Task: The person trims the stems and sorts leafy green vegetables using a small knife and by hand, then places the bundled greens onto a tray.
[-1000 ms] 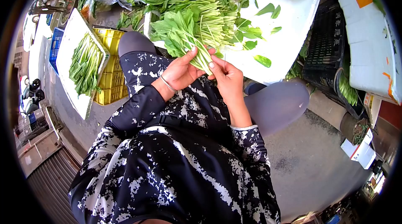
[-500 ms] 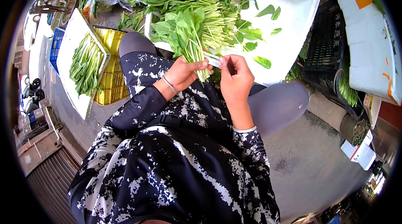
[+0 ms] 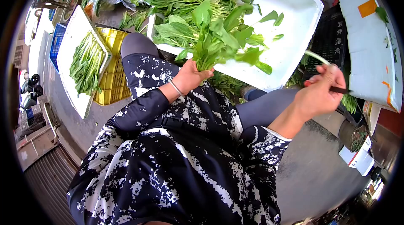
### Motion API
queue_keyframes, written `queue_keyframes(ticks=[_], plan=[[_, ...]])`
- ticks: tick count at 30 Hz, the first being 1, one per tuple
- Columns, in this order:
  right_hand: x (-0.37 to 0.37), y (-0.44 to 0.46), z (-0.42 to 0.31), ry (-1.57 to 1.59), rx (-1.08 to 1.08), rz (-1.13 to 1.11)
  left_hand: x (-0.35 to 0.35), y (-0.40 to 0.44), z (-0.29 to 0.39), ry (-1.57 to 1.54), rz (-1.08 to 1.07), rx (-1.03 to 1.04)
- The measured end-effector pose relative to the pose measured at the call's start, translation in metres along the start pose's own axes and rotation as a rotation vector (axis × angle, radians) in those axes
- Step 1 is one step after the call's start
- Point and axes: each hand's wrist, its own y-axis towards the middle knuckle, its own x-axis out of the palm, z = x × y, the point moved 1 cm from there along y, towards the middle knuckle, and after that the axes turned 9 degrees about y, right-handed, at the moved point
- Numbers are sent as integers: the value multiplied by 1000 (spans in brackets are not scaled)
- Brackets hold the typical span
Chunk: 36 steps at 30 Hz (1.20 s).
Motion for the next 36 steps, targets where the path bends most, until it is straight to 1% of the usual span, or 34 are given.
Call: queue_keyframes(ticks=[1,3,5,7,9,11,12,13,15,16,17,19,21,23,24,25,26,27,28,29,31,33,34,36], plan=[[-2,9,-5,13,-11,69,-3,1,-2,-2,2,-1],[-8,25,-12,46,-32,119,-11,3,-5,25,-51,-177],[-8,34,-6,53,-42,98,-15,2,-7,-37,-71,-164],[-10,37,24,-103,-35,-13,-15,2,-5,-192,-116,-195],[-20,31,76,-356,-18,-385,-15,2,-1,-240,-134,-188],[-18,-7,99,-398,263,-510,-15,3,1,-394,-140,-151],[-8,-33,85,-379,390,-586,-16,2,1,-476,-146,-165],[1,-61,70,-359,517,-657,-18,2,1,-474,-143,-170],[0,-107,78,-99,791,-755,-18,4,4,-571,-148,-102],[-1,-126,77,-59,775,-755,-18,6,7,-568,-136,-102],[-1,-141,74,-19,760,-758,-17,7,7,-633,-102,-110],[1,-156,60,107,889,-640,-15,7,16,-662,-74,-93],[3,-165,56,151,890,-634,-13,8,14,-662,-64,-71],[7,-171,53,154,777,-626,-8,11,13,-665,-61,-41],[8,-175,56,122,758,-674,-4,10,15,-676,-110,-108],[8,-176,59,128,839,-702,0,9,16,-686,-156,-173],[10,-175,61,120,854,-668,7,8,18,-631,-189,-127],[16,-173,59,113,871,-636,12,6,22,-600,-175,-142],[26,-174,65,209,830,-527,14,7,19,-623,-189,-217],[30,-172,63,261,831,-470,13,8,16,-645,-206,-293],[32,-166,69,264,922,-406,11,8,18,-636,-247,-272],[35,-159,73,252,942,-375,14,10,19,-687,-248,-203],[36,-156,73,240,966,-347,10,12,15,-701,-317,-161],[35,-147,66,223,964,-371,9,10,13,-679,-324,-135]])
